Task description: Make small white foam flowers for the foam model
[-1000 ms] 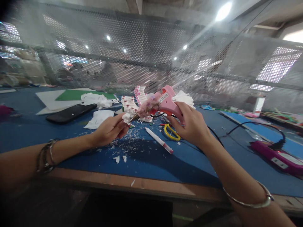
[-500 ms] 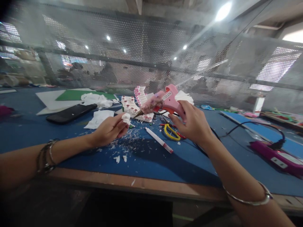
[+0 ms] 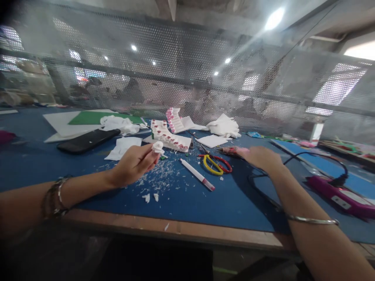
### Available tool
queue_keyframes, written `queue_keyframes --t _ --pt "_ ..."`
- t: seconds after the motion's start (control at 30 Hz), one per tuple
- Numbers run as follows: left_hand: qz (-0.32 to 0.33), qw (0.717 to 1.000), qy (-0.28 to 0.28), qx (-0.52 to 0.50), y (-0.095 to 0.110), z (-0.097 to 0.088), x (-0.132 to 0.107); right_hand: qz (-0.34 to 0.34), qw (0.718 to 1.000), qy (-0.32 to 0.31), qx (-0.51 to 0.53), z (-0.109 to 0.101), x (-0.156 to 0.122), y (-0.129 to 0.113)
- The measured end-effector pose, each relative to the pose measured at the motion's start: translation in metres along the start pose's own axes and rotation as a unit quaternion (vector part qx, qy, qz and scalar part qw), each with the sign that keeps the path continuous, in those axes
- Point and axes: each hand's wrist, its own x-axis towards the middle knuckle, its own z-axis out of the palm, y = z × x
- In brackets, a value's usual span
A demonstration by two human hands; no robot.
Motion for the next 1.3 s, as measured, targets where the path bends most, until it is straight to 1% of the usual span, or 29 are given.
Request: queue_keyframes --t 0.03,0.07,0.1,0.13,0.2,0.23,0.27,0.33,0.4,0.47,0.63,0.8,0.9,1.0,1.1,1.3 --pt "-0.001 1.000 -0.001 -0.005 0.002 0.000 -0.001 0.007 1.000 0.003 -0.025 -0.006 0.002 -0.009" --pt "-0.002 1.000 -0.002 -0.010 0.004 0.000 -0.002 0.010 0.996 0.016 -0.081 -0.012 0.005 -0.022" --pt "-0.004 1.000 -0.002 -0.014 0.006 0.000 -0.003 -0.002 0.993 0.036 -0.111 -0.020 0.007 -0.037" --pt "-0.005 1.000 0.000 -0.018 0.008 0.001 -0.004 -0.036 0.992 0.053 -0.112 -0.027 0.009 -0.054" --pt "-0.007 1.000 0.010 -0.028 0.010 0.001 -0.005 -0.119 0.982 0.125 -0.076 -0.040 0.011 -0.093" --pt "-0.007 0.999 0.017 -0.034 0.011 0.001 -0.005 -0.165 0.970 0.169 -0.050 -0.046 0.010 -0.111" --pt "-0.009 0.999 0.025 -0.038 0.012 0.001 -0.006 -0.200 0.962 0.183 -0.019 -0.050 0.009 -0.128" --pt "-0.012 0.998 0.038 -0.039 0.013 0.001 -0.005 -0.257 0.949 0.180 0.023 -0.054 0.007 -0.152" --pt "-0.014 0.998 0.043 -0.033 0.013 0.001 -0.005 -0.285 0.940 0.183 0.039 -0.054 0.005 -0.165" --pt "-0.009 0.999 0.042 -0.026 0.014 0.001 -0.005 -0.289 0.939 0.183 0.046 -0.050 0.005 -0.169" --pt "0.005 0.999 0.033 -0.024 0.015 0.003 -0.007 -0.258 0.947 0.181 0.055 -0.044 0.005 -0.169" --pt "0.006 0.999 0.028 -0.024 0.013 0.004 -0.008 -0.267 0.946 0.180 0.039 -0.043 0.005 -0.171" --pt "0.013 0.999 0.026 -0.027 0.012 0.004 -0.007 -0.264 0.947 0.179 0.043 -0.043 0.004 -0.170" --pt "0.022 0.999 0.020 -0.023 0.013 0.004 -0.007 -0.261 0.945 0.190 0.048 -0.043 0.004 -0.168" --pt "0.020 1.000 0.018 -0.016 0.014 0.003 -0.007 -0.261 0.944 0.196 0.047 -0.044 0.003 -0.168" --pt "0.032 0.999 0.019 -0.007 0.013 0.004 -0.007 -0.259 0.945 0.195 0.050 -0.045 0.002 -0.167"
